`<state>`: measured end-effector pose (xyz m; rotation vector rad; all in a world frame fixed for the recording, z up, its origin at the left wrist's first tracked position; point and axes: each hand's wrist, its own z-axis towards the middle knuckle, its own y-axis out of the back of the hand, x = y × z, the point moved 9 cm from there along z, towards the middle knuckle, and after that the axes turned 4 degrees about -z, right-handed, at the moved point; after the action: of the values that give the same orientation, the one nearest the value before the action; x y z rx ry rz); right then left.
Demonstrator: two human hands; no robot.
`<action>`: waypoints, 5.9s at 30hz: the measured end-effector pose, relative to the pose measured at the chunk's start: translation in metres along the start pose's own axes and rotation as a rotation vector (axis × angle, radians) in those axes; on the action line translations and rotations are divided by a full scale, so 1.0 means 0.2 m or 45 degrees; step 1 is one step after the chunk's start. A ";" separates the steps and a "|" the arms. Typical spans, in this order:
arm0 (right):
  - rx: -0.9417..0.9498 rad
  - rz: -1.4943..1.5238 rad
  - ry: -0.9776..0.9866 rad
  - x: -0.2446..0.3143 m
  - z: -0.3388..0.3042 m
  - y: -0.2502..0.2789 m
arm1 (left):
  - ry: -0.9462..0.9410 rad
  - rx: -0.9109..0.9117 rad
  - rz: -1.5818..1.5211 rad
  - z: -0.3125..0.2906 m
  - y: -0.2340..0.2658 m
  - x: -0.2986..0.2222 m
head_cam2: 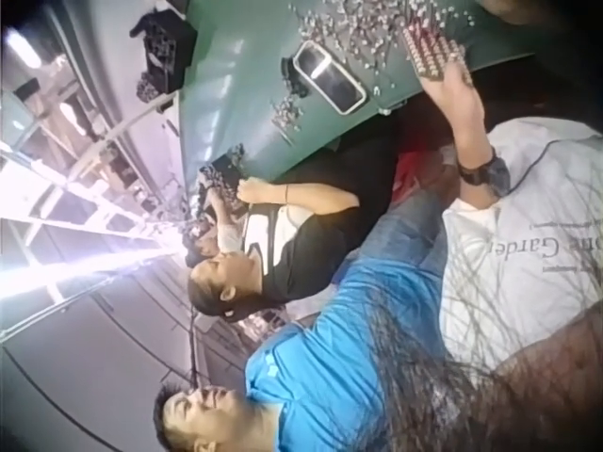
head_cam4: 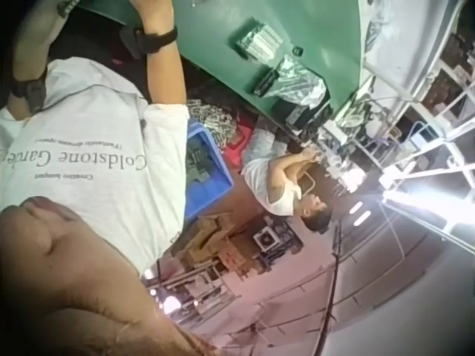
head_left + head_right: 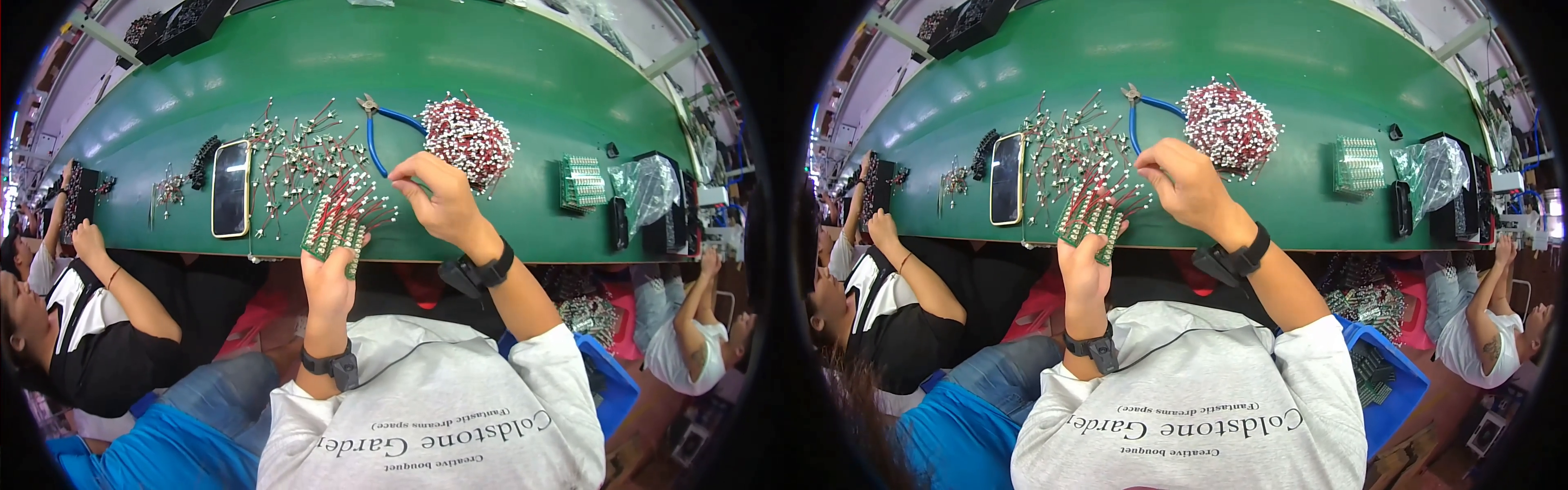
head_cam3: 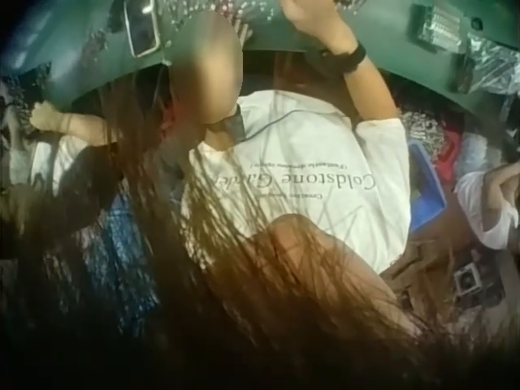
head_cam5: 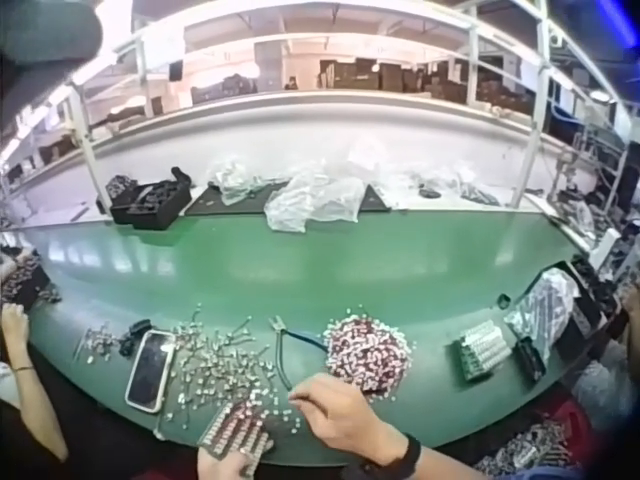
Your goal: The person picks up a wire from a pile and inserts it into a circuit board, repeating this process for multiple wires.
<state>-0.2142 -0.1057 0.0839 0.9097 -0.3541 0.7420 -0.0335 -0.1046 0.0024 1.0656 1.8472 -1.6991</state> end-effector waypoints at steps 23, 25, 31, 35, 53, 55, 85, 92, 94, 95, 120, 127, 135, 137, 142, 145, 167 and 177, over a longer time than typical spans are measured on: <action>0.247 0.509 -0.437 0.04 -0.20 -0.09 | -0.033 0.157 0.259 -0.02 -0.09 0.12; 0.299 0.599 -0.450 0.07 -0.20 -0.12 | -0.005 0.176 0.235 -0.02 -0.13 0.14; 0.276 0.575 -0.448 0.09 -0.19 -0.14 | -0.015 0.322 0.309 -0.02 -0.16 0.16; 0.211 0.574 -0.438 0.10 -0.19 -0.14 | -0.022 0.325 0.302 -0.02 -0.15 0.17; 0.255 0.296 -0.197 0.20 -0.15 -0.12 | -0.107 0.424 0.527 -0.05 -0.16 0.14; 0.214 0.235 -0.139 0.20 -0.16 -0.11 | -0.060 0.422 0.521 -0.05 -0.15 0.15; 0.021 -0.186 0.010 -0.12 0.07 0.11 | -0.006 0.019 0.197 -0.03 0.05 0.06; 0.197 0.544 -0.329 0.12 -0.15 -0.05 | 0.040 0.052 0.084 0.00 -0.06 0.10; 0.217 0.534 -0.335 0.13 -0.18 -0.12 | 0.042 0.092 0.114 0.00 -0.05 0.12; 0.214 0.548 -0.356 0.13 -0.19 -0.14 | 0.013 0.139 0.123 -0.01 -0.08 0.12; 0.065 0.267 -0.019 0.28 -0.14 -0.06 | -0.191 0.339 0.566 -0.06 -0.16 0.11; 0.078 0.234 -0.109 0.24 -0.20 -0.11 | -0.070 0.314 0.635 -0.08 -0.09 0.18; 0.114 -0.193 -0.202 -0.20 -0.21 0.14 | -0.121 0.098 0.511 -0.03 0.01 0.05; 0.140 -0.279 -0.183 -0.24 -0.22 0.13 | -0.095 0.113 0.498 -0.03 0.00 0.06; 0.344 -0.588 -0.072 -0.23 -0.24 -0.02 | -0.031 0.137 0.401 -0.05 -0.03 0.09; 0.197 -0.405 0.045 -0.13 -0.14 0.03 | -0.071 0.097 0.386 -0.05 0.01 0.09; 0.217 0.539 -0.354 0.16 -0.25 -0.03 | 0.028 0.279 0.295 -0.02 -0.18 0.19; 0.169 0.651 -0.512 0.15 -0.25 -0.07 | -0.034 0.308 0.343 -0.06 -0.23 0.19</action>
<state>-0.1847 -0.0583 0.0636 1.1106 -0.9247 1.0576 -0.0894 -0.0806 0.0057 1.3135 1.4303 -1.7916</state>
